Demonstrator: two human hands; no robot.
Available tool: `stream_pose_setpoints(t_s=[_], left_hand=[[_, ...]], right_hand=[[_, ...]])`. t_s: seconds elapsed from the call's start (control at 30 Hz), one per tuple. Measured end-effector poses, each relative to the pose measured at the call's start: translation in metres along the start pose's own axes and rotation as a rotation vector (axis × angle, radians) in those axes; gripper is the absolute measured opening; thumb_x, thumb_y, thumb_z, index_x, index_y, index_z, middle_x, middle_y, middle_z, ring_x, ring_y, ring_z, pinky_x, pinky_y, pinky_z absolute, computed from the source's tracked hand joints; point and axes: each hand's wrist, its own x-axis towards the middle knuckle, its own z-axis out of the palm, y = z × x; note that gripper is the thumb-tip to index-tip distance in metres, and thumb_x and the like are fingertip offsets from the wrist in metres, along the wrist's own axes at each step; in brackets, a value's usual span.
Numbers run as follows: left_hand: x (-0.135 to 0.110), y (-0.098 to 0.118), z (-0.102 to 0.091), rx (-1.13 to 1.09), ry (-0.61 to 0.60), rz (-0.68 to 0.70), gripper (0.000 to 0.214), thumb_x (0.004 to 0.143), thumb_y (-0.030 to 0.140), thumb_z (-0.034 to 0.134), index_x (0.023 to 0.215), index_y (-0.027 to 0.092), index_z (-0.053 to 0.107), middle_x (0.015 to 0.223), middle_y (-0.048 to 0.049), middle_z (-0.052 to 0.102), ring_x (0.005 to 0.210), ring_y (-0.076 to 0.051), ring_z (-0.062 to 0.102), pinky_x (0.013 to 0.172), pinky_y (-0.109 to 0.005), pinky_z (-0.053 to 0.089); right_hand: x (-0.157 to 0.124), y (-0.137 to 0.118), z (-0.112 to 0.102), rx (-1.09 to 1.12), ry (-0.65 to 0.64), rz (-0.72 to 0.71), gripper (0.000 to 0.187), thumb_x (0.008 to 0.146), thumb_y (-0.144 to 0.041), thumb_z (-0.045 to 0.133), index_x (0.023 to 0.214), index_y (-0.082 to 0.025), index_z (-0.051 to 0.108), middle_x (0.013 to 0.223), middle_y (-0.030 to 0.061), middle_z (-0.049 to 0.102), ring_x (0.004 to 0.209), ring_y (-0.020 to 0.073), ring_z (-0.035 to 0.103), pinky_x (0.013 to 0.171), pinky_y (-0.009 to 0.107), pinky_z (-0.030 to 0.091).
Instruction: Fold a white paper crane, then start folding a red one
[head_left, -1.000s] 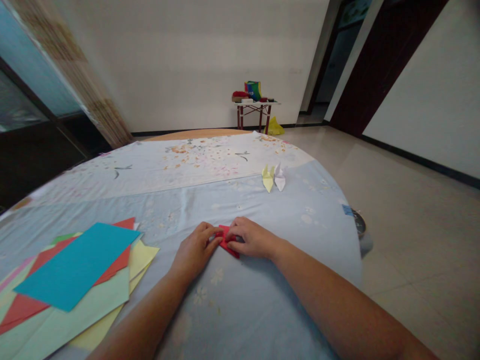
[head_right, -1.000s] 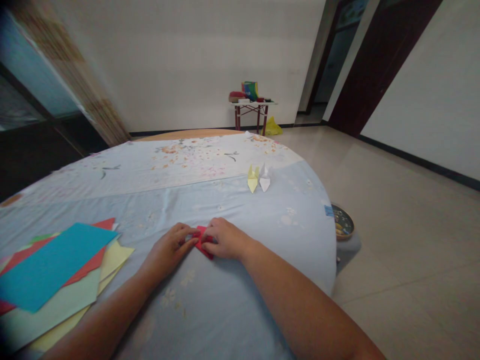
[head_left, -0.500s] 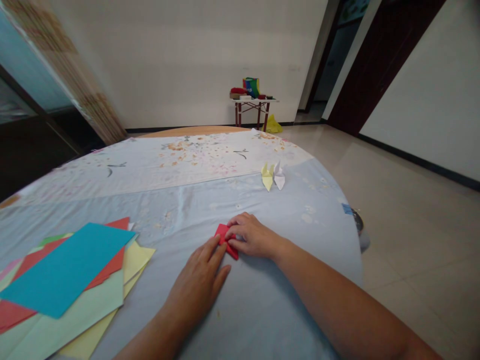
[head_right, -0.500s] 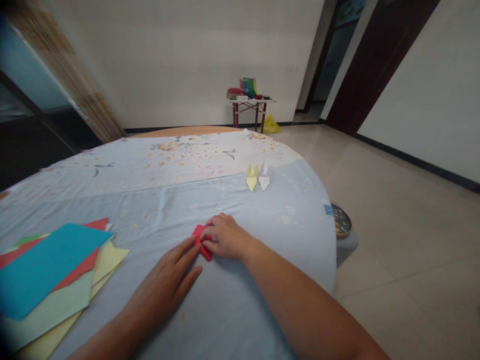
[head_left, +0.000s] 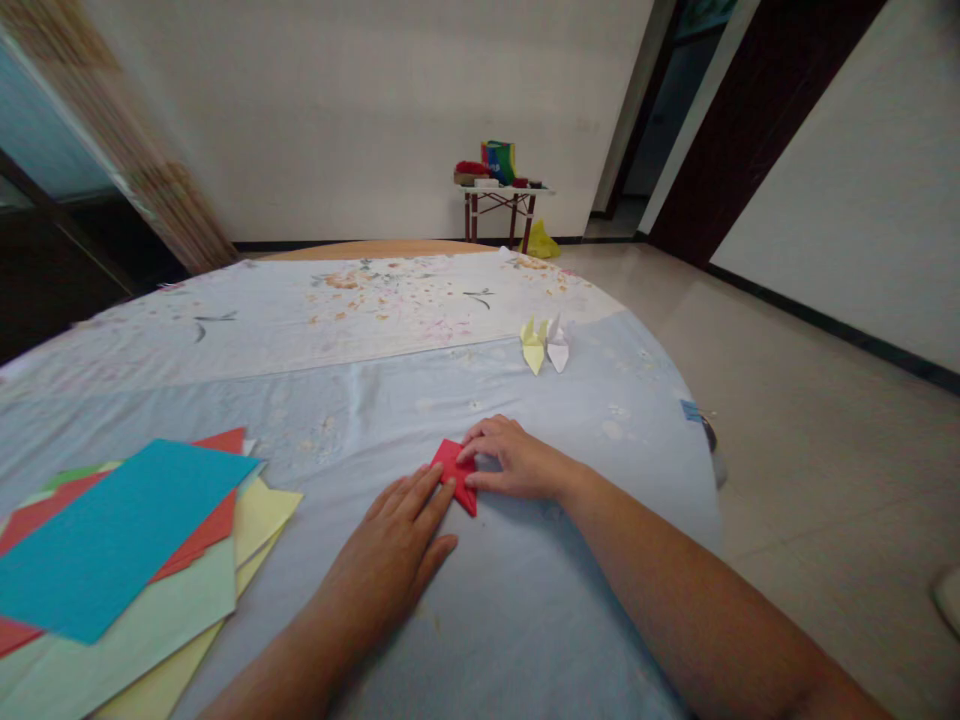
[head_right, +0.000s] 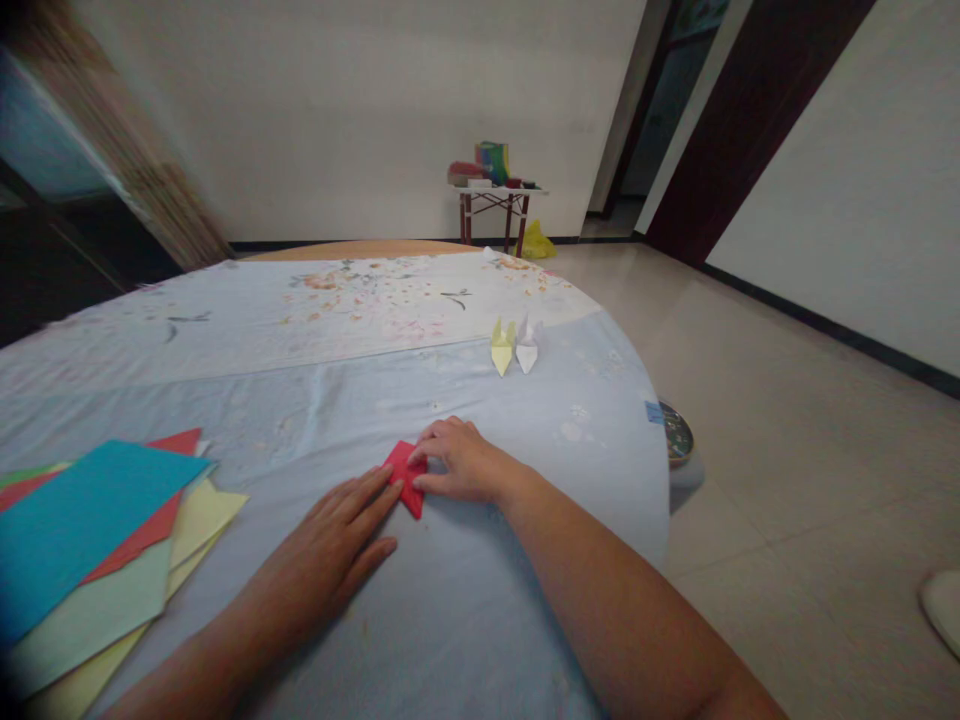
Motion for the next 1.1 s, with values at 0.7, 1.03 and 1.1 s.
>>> stream_pose_setpoints(t_s=[0.7,1.03,1.1], left_hand=[[-0.002,0.0,0.0,0.04,-0.07,0.024,0.057,0.086,0.051,0.034,0.136,0.022,0.032,0.142,-0.0079,0.035,0.13,-0.025,0.029,0.105,-0.043,0.028],[-0.005,-0.013,-0.027,-0.111,-0.189,0.166,0.056,0.086,0.048,0.039,0.138,0.033,0.023,0.146,-0.0037,0.025,0.133,-0.025,0.024,0.105,-0.047,0.025],[-0.005,-0.012,-0.027,-0.107,-0.194,0.168,0.056,0.085,0.047,0.04,0.137,0.034,0.024,0.147,-0.0038,0.025,0.133,-0.025,0.023,0.105,-0.048,0.025]], right_hand=[[0.001,0.0,0.001,-0.019,-0.005,0.022,0.024,0.076,-0.036,0.063,0.095,-0.021,0.063,0.102,0.0053,0.056,0.098,0.019,0.048,0.087,0.035,0.035],[0.001,-0.001,0.001,-0.007,-0.013,0.025,0.024,0.075,-0.035,0.064,0.095,-0.022,0.063,0.102,0.0056,0.056,0.098,0.0196,0.047,0.087,0.037,0.034],[0.001,-0.001,0.0,-0.007,-0.014,0.023,0.024,0.075,-0.035,0.064,0.095,-0.022,0.063,0.102,0.0053,0.056,0.098,0.0195,0.047,0.087,0.037,0.034]])
